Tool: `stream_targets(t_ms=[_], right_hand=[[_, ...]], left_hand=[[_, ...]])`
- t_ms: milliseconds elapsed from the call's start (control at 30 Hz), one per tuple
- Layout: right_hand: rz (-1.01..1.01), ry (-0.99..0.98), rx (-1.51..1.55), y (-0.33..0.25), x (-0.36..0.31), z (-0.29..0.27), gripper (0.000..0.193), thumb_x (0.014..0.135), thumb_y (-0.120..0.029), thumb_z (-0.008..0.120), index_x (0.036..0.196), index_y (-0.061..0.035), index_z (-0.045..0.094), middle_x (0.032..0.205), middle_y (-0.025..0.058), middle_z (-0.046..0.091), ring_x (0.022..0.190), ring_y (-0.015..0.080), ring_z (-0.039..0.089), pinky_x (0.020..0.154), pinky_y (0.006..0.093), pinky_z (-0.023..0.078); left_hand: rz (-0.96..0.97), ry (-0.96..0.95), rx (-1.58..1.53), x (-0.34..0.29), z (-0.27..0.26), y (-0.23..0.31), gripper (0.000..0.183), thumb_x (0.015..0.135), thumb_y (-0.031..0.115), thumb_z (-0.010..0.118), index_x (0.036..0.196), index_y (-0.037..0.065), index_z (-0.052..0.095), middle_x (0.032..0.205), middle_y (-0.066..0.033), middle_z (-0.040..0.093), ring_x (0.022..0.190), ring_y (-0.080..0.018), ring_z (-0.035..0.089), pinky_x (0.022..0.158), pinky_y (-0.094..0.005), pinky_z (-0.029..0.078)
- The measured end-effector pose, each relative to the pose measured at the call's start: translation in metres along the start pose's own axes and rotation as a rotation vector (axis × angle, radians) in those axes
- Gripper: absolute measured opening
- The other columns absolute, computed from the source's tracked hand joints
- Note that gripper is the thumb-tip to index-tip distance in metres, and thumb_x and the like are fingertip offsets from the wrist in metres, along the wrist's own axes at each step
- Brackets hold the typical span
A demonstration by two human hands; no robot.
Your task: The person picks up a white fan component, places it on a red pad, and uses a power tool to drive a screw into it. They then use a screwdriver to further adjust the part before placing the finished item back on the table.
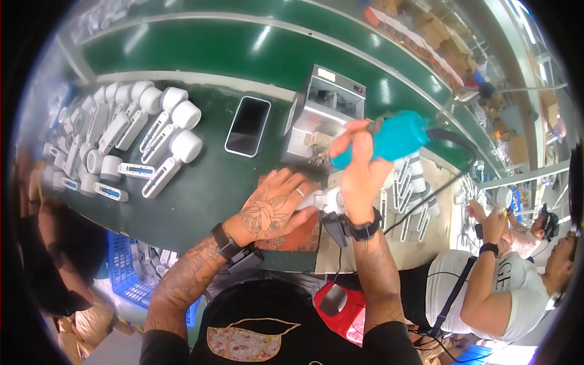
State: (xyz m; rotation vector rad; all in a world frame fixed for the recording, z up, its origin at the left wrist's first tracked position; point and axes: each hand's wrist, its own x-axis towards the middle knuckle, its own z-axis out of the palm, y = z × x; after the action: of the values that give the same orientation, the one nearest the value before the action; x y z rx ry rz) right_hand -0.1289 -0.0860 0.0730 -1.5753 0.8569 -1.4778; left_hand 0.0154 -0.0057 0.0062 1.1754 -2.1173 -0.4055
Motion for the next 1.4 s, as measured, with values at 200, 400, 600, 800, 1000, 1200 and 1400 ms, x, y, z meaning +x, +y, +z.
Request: stream_targets(t_ms=[200, 400, 600, 800, 1000, 1200, 1400], right_hand=[[-0.075, 0.003, 0.071, 0.019, 0.01, 0.004, 0.026, 0.103, -0.026, 0.055, 0.1, -0.0006, 0.055, 0.068, 0.0047, 0.058, 0.063, 0.0123, 0.058, 0.057, 0.0262, 0.044], [0.071, -0.009, 0.002, -0.006, -0.002, 0.005, 0.024, 0.104, -0.024, 0.051, 0.1, -0.0011, 0.056, 0.067, 0.0041, 0.057, 0.061, 0.013, 0.057, 0.055, 0.0269, 0.044], [0.071, 0.021, 0.113, -0.02, -0.048, -0.031, 0.05, 0.099, -0.044, 0.06, 0.107, 0.0046, 0.052, 0.069, 0.0096, 0.056, 0.061, 0.019, 0.055, 0.057, 0.0317, 0.046], [0.086, 0.0, 0.112, -0.018, -0.058, -0.038, 0.052, 0.098, -0.045, 0.061, 0.11, 0.0044, 0.051, 0.072, 0.0101, 0.056, 0.063, 0.0195, 0.055, 0.059, 0.0335, 0.047], [0.12, 0.01, 0.118, -0.024, -0.074, -0.046, 0.051, 0.099, -0.044, 0.059, 0.113, 0.0042, 0.05, 0.075, 0.0096, 0.056, 0.067, 0.0196, 0.056, 0.062, 0.0337, 0.047], [0.099, 0.076, -0.018, -0.023, -0.098, -0.066, 0.056, 0.097, -0.044, 0.061, 0.12, 0.0047, 0.049, 0.084, 0.0099, 0.058, 0.076, 0.0198, 0.058, 0.067, 0.0343, 0.05], [-0.098, 0.09, -0.455, -0.007, -0.115, -0.091, 0.049, 0.098, -0.028, 0.057, 0.134, 0.0023, 0.042, 0.106, 0.0153, 0.061, 0.1, 0.0242, 0.06, 0.083, 0.0368, 0.053]], left_hand=[[0.0, 0.004, -0.002, 0.001, 0.004, 0.007, 0.042, 0.088, 0.03, 0.064, 0.123, 0.008, 0.061, 0.11, -0.0093, 0.057, 0.099, -0.0296, 0.053, 0.087, -0.0445, 0.044], [-0.043, 0.026, 0.016, -0.002, 0.002, 0.005, 0.04, 0.088, 0.028, 0.064, 0.124, 0.011, 0.062, 0.109, -0.0085, 0.057, 0.099, -0.0314, 0.052, 0.091, -0.0459, 0.043], [-0.13, 0.0, -0.098, 0.007, 0.001, 0.008, 0.03, 0.09, 0.026, 0.065, 0.115, 0.011, 0.069, 0.109, -0.0059, 0.059, 0.099, -0.0299, 0.052, 0.091, -0.0449, 0.041], [-0.106, -0.05, -0.074, 0.007, 0.001, 0.007, 0.034, 0.089, 0.026, 0.066, 0.119, 0.01, 0.066, 0.108, -0.0082, 0.058, 0.102, -0.0297, 0.054, 0.088, -0.0436, 0.044], [-0.072, -0.014, -0.015, 0.005, 0.004, 0.006, 0.037, 0.088, 0.022, 0.068, 0.123, 0.012, 0.064, 0.108, -0.0072, 0.058, 0.098, -0.0291, 0.052, 0.087, -0.0416, 0.042], [-0.094, -0.051, 0.04, 0.008, 0.005, 0.013, 0.045, 0.083, 0.027, 0.074, 0.125, 0.013, 0.063, 0.11, -0.0056, 0.056, 0.098, -0.0282, 0.052, 0.089, -0.0404, 0.042], [-0.207, 0.104, -0.219, -0.004, -0.007, 0.014, 0.04, 0.089, 0.021, 0.071, 0.125, 0.009, 0.061, 0.111, -0.0114, 0.06, 0.101, -0.0288, 0.057, 0.092, -0.0399, 0.044]])
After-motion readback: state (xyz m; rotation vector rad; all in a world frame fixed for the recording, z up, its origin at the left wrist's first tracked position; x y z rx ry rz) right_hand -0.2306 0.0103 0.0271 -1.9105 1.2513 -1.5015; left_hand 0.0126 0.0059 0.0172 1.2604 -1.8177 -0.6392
